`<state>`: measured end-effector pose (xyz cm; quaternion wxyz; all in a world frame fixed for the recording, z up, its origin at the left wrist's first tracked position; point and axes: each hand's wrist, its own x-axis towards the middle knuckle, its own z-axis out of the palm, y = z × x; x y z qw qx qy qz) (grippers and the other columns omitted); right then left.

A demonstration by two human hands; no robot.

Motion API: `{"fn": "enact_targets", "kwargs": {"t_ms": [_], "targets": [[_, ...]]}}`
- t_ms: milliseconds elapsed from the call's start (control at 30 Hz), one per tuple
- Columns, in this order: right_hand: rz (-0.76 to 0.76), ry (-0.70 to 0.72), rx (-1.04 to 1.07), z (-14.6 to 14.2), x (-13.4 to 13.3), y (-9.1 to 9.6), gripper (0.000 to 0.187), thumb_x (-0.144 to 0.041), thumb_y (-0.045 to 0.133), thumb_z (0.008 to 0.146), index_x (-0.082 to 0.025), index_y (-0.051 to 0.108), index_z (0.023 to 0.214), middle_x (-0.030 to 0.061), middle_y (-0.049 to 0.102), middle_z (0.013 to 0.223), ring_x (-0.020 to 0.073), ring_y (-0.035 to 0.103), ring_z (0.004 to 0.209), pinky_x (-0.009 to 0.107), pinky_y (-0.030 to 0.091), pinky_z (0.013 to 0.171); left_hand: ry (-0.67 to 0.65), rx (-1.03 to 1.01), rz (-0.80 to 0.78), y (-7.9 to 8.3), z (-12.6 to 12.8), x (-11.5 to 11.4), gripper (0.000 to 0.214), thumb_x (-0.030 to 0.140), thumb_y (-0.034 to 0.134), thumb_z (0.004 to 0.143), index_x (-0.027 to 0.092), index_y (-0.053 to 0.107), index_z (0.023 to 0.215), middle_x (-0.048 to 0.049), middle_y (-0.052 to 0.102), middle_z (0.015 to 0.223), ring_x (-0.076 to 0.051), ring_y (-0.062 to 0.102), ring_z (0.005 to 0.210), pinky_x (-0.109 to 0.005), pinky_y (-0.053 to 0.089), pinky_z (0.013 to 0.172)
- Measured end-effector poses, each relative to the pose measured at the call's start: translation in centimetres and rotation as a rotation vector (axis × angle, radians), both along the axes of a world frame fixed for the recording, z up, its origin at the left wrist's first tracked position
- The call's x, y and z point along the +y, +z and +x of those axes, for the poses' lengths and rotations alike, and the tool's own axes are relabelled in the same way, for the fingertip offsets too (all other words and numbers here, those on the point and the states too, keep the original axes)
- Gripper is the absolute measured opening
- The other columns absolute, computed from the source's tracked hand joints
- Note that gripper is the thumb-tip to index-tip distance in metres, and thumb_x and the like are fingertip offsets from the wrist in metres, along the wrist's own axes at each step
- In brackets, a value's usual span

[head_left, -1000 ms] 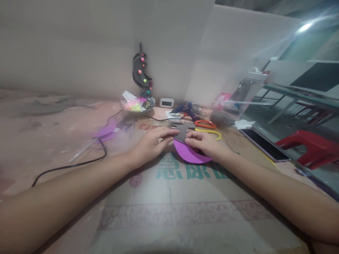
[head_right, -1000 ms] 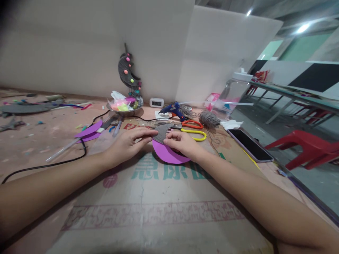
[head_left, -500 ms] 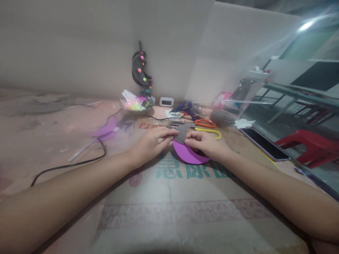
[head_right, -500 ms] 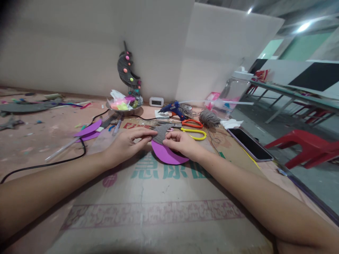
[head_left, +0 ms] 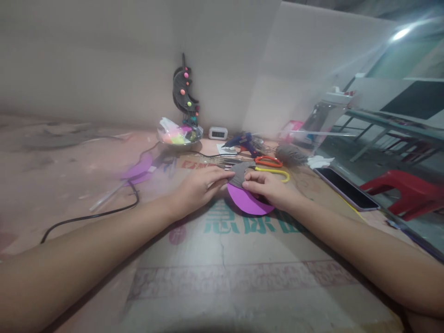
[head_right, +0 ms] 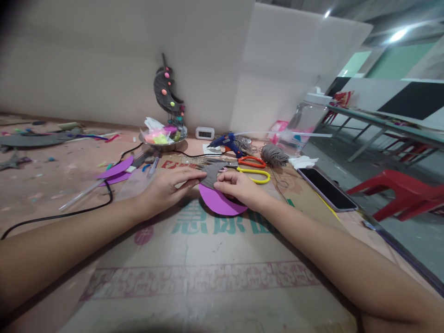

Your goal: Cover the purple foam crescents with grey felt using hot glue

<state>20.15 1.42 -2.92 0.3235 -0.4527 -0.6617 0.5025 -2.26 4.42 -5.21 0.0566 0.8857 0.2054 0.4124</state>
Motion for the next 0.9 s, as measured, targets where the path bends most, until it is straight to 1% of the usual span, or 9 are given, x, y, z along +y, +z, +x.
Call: {"fn": "enact_targets", "kwargs": {"t_ms": [133, 233, 333, 400, 467, 533, 600, 667, 900], "targets": [[0.009, -0.008, -0.028, 0.0, 0.0, 0.0, 0.031, -0.044, 0.065, 0.076, -0.017, 0.051, 0.074, -0.0064, 0.042, 0.057, 0.0054, 0.035, 0.048, 0.022, 0.019, 0.044, -0.006, -0.01, -0.029, 0.0, 0.0, -0.1, 0.027, 0.019, 0.048, 0.09, 0.017, 0.064, 0.112, -0.008, 0.07, 0.102, -0.016, 0.064, 0.092, -0.031, 0.052, 0.083], [0.003, 0.005, -0.031, 0.1, 0.0, -0.2, 0.031, -0.045, 0.065, 0.076, -0.017, 0.05, 0.076, -0.0067, 0.041, 0.057, 0.0055, 0.034, 0.048, 0.022, 0.018, 0.044, 0.001, -0.035, -0.121, 0.4, 0.1, -0.6, 0.026, 0.019, 0.048, 0.089, 0.017, 0.065, 0.109, -0.0079, 0.07, 0.102, -0.018, 0.063, 0.096, -0.034, 0.05, 0.088], [0.001, 0.024, -0.013, 0.1, 0.1, -0.4, 0.032, -0.046, 0.065, 0.076, -0.018, 0.051, 0.078, -0.0069, 0.04, 0.059, 0.0055, 0.033, 0.048, 0.022, 0.018, 0.045, 0.0, -0.116, -0.372, 0.8, 0.4, -1.1, 0.024, 0.024, 0.049, 0.088, 0.017, 0.063, 0.106, -0.0079, 0.068, 0.105, -0.018, 0.063, 0.098, -0.034, 0.051, 0.088], [0.011, 0.023, -0.004, 0.1, 0.2, -0.5, 0.032, -0.045, 0.066, 0.076, -0.017, 0.051, 0.077, -0.0066, 0.039, 0.061, 0.0054, 0.034, 0.05, 0.022, 0.019, 0.046, -0.02, -0.245, -0.618, 0.7, 0.7, -1.1, 0.032, 0.03, 0.052, 0.087, 0.018, 0.055, 0.116, -0.0074, 0.067, 0.101, -0.017, 0.065, 0.086, -0.03, 0.054, 0.075], [0.027, 0.019, -0.009, 0.0, 0.1, -0.5, 0.032, -0.045, 0.066, 0.075, -0.017, 0.05, 0.075, -0.0065, 0.039, 0.062, 0.0056, 0.035, 0.051, 0.022, 0.021, 0.048, -0.045, -0.328, -0.832, 0.6, 0.9, -0.9, 0.042, 0.038, 0.054, 0.086, 0.018, 0.047, 0.122, -0.0036, 0.065, 0.086, -0.013, 0.064, 0.067, -0.026, 0.053, 0.06], [0.045, 0.017, -0.041, -0.2, 0.1, -0.3, 0.031, -0.044, 0.065, 0.076, -0.017, 0.05, 0.074, -0.0066, 0.038, 0.061, 0.0057, 0.034, 0.051, 0.022, 0.021, 0.048, -0.067, -0.269, -0.94, 0.5, 1.0, -0.7, 0.038, 0.046, 0.053, 0.085, 0.016, 0.054, 0.109, 0.0001, 0.062, 0.07, -0.011, 0.059, 0.056, -0.023, 0.049, 0.054], [0.076, 0.023, -0.08, -0.4, 0.0, -0.1, 0.031, -0.044, 0.064, 0.076, -0.017, 0.05, 0.073, -0.0066, 0.037, 0.06, 0.0057, 0.032, 0.052, 0.023, 0.02, 0.048, -0.085, -0.154, -0.952, 0.4, 1.1, -0.7, 0.036, 0.049, 0.051, 0.085, 0.015, 0.059, 0.084, 0.0009, 0.058, 0.062, -0.01, 0.056, 0.054, -0.021, 0.046, 0.054], [0.105, 0.032, -0.099, -0.5, 0.0, 0.0, 0.032, -0.045, 0.064, 0.076, -0.016, 0.051, 0.072, -0.006, 0.038, 0.062, 0.0059, 0.033, 0.053, 0.023, 0.021, 0.049, -0.078, -0.09, -0.938, 0.5, 1.1, -1.0, 0.038, 0.05, 0.052, 0.084, 0.015, 0.057, 0.071, 0.001, 0.057, 0.06, -0.01, 0.055, 0.055, -0.02, 0.043, 0.053], [0.111, 0.049, -0.038, -0.5, -0.1, -0.1, 0.039, -0.055, 0.054, 0.081, -0.016, 0.054, 0.081, -0.0057, 0.039, 0.06, 0.0069, 0.032, 0.051, 0.023, 0.023, 0.049, -0.085, -0.159, -0.993, 0.5, 1.2, -1.1, 0.034, 0.045, 0.051, 0.085, 0.016, 0.054, 0.069, 0.0012, 0.057, 0.058, -0.01, 0.056, 0.056, -0.021, 0.043, 0.055]]}}
